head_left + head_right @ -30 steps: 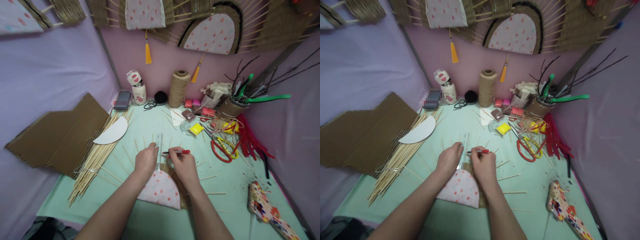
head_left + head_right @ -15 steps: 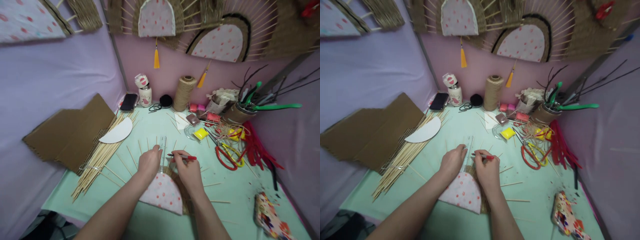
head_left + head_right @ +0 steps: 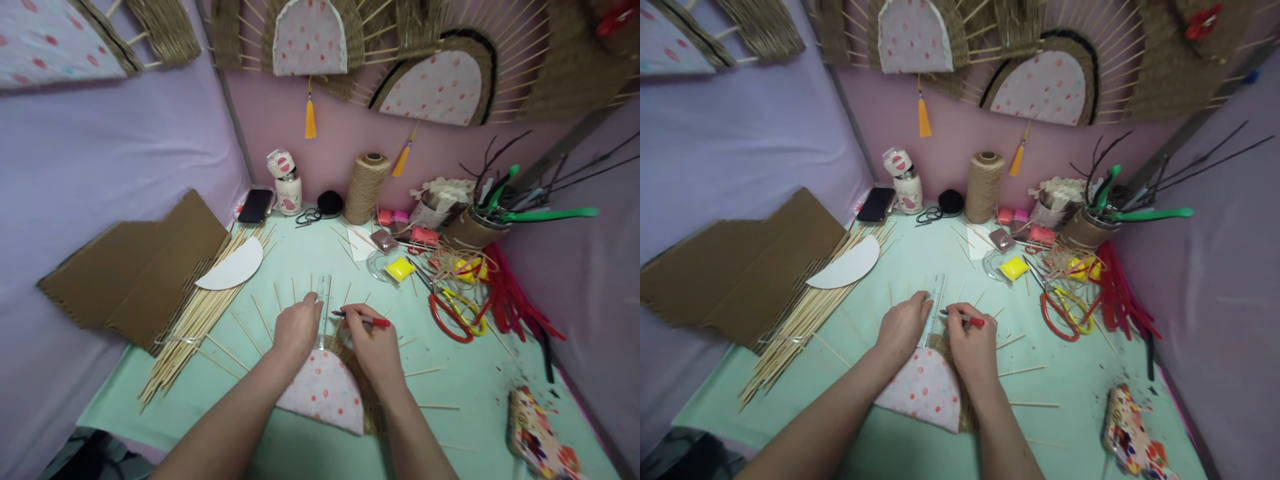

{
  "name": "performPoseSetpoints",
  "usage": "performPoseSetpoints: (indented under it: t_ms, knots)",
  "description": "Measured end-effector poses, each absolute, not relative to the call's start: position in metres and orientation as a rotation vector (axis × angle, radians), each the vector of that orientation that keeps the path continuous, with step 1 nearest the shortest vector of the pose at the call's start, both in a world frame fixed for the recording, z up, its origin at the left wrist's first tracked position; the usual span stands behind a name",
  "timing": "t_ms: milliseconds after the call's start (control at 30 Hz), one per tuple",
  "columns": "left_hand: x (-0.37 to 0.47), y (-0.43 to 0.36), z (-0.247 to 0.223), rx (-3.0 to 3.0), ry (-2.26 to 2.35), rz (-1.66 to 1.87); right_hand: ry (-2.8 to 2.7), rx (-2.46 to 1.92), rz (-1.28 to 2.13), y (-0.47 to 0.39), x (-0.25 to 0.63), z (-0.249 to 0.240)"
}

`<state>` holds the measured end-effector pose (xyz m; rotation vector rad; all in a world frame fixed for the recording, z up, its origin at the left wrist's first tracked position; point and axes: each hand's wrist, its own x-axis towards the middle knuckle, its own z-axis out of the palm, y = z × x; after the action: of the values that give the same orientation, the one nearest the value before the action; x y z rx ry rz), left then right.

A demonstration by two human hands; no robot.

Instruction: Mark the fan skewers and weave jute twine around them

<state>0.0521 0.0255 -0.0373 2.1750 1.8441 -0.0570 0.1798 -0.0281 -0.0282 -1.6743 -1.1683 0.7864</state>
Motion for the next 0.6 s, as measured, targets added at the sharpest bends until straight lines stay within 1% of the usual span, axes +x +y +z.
performPoseSetpoints:
  t_ms: [167, 433, 600]
  knots:
    - [0.0522, 0.0243, -0.0374, 2.181, 1.840, -0.020, -1.176, -1.661, 0.804, -0.0281, 0.1794, -0.0294]
    - [0.0528, 0.0249, -0.0344, 2.147, 1.850, -0.077, -1.163, -1.675, 0.794, -0.0267, 0.1801, -0.0293]
    - [0.0516, 0.0251, -0.0373, 2.162, 1.852, -0.053, -1.157, -1.677, 0.767, -0.0265, 0.1805, -0.0304]
